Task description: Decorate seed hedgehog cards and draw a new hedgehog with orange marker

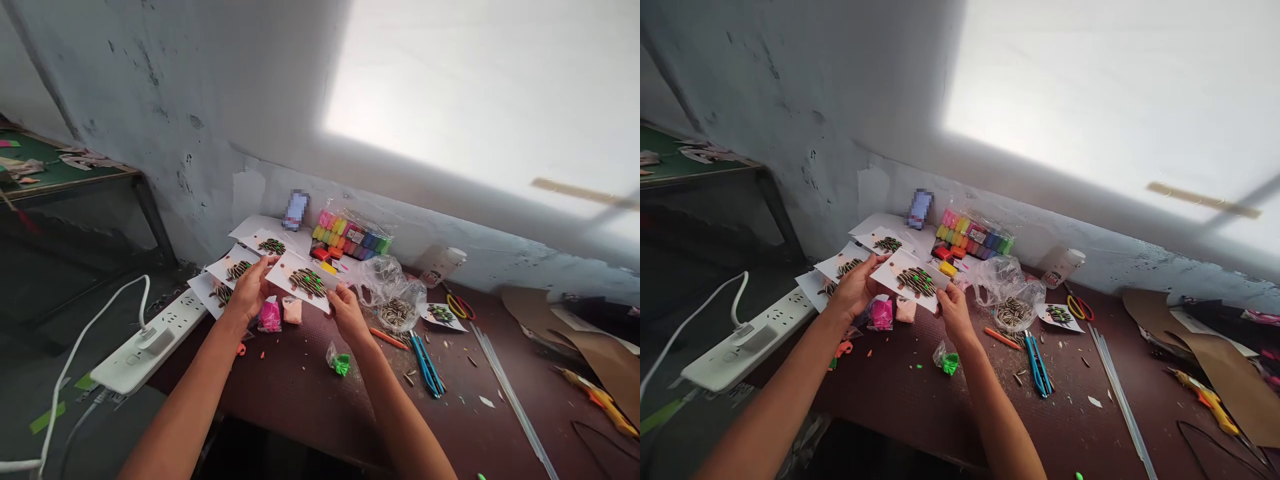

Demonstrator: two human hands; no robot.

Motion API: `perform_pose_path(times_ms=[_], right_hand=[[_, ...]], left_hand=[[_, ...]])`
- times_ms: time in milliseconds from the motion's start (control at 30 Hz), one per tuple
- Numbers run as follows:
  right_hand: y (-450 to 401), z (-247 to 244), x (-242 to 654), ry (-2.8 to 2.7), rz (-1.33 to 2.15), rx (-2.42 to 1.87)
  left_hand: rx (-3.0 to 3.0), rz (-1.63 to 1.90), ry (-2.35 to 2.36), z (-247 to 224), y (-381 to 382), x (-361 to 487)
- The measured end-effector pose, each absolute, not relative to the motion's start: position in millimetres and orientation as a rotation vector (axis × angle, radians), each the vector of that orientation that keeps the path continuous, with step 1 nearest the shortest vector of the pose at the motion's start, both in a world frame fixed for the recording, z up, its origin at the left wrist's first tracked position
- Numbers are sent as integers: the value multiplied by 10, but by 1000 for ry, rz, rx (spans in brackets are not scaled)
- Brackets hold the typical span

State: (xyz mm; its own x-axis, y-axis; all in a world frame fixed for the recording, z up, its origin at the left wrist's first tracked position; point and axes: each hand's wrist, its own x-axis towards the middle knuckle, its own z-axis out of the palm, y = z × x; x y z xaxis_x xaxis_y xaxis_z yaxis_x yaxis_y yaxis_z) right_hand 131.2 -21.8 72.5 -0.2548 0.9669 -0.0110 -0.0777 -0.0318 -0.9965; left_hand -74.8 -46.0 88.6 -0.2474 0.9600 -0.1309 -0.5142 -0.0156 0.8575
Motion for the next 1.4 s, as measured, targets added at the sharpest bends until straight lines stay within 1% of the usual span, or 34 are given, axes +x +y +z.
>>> perform_pose_path(times_ms=[67, 133, 300, 367, 467, 767, 1100, 1400], right_hand=[[-178, 741, 1290, -1300, 1436, -1029], [-120, 770, 1268, -1284, 1418, -1021], [101, 862, 1114, -1254, 1401, -1022], [187, 892, 1005, -1235, 1415, -1024], [277, 924, 826, -1243, 1451, -1005], [478, 912, 433, -1208, 1502, -1068], [580, 865, 298, -1208, 1508, -1120], [697, 874, 180, -1264, 1478, -1162]], left_hand=[[641, 1547, 1024, 840, -521, -711], [785, 1416, 1036, 781, -581, -645], [1286, 700, 1040, 621, -652, -327], [1434, 592, 1067, 554, -634, -185], [1473, 629, 1144, 454, -586, -36], [1439, 671, 1082, 251, -591, 12], [1433, 647, 1037, 315, -582, -16], [1479, 544, 937, 273, -596, 5]])
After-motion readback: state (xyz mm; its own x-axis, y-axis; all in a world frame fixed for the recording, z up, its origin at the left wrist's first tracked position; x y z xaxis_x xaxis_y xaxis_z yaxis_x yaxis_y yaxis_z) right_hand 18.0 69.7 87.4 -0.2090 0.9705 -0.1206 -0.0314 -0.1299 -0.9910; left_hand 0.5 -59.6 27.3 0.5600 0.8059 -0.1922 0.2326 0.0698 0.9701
